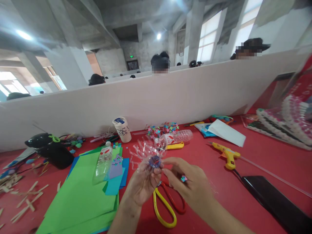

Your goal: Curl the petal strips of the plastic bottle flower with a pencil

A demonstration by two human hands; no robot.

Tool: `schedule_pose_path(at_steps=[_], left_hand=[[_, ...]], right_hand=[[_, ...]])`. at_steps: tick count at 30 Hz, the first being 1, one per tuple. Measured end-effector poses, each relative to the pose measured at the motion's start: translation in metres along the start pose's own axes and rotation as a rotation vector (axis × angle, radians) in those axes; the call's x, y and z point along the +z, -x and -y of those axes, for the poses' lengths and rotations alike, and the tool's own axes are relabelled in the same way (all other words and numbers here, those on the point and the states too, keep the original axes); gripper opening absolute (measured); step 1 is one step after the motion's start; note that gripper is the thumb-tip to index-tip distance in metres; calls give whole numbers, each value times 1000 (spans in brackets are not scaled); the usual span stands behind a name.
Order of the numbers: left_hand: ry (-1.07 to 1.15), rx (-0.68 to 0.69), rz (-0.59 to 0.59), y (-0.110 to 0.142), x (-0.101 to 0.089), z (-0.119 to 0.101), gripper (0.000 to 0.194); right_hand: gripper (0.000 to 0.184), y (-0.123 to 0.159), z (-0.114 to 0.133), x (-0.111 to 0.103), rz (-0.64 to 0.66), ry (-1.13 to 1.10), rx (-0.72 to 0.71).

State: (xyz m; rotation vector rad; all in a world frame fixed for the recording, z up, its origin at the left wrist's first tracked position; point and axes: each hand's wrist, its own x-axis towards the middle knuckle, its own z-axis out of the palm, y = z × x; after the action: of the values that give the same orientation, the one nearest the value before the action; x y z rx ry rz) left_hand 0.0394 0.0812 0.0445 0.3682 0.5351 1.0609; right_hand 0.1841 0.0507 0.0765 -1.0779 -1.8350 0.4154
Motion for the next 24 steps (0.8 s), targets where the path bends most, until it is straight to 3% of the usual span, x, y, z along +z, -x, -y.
schedule_pose_path(at_steps=[5,10,14,18,22,24], left_hand=[[-6,-27,-79,-1,6,2,12],[-23,-16,4,-2,-4,0,12],[-108,41,10,3,-10,-3,10],[-187,69,-22,6,-2,-7,12],[-195,91,-60,6,6,-11,17],[-173,92,-116,6,5,-12,22]], right_hand=[[12,1,-2,-1,4,12,-64],[15,1,-6,-3,25,17,-274],[14,2,-3,-10,51,31,-284],[15,6,1,-25,37,15,-338],[13,6,-1,-36,-127,-146,-171],[14,0,-6,-37,-137,-257,-42]])
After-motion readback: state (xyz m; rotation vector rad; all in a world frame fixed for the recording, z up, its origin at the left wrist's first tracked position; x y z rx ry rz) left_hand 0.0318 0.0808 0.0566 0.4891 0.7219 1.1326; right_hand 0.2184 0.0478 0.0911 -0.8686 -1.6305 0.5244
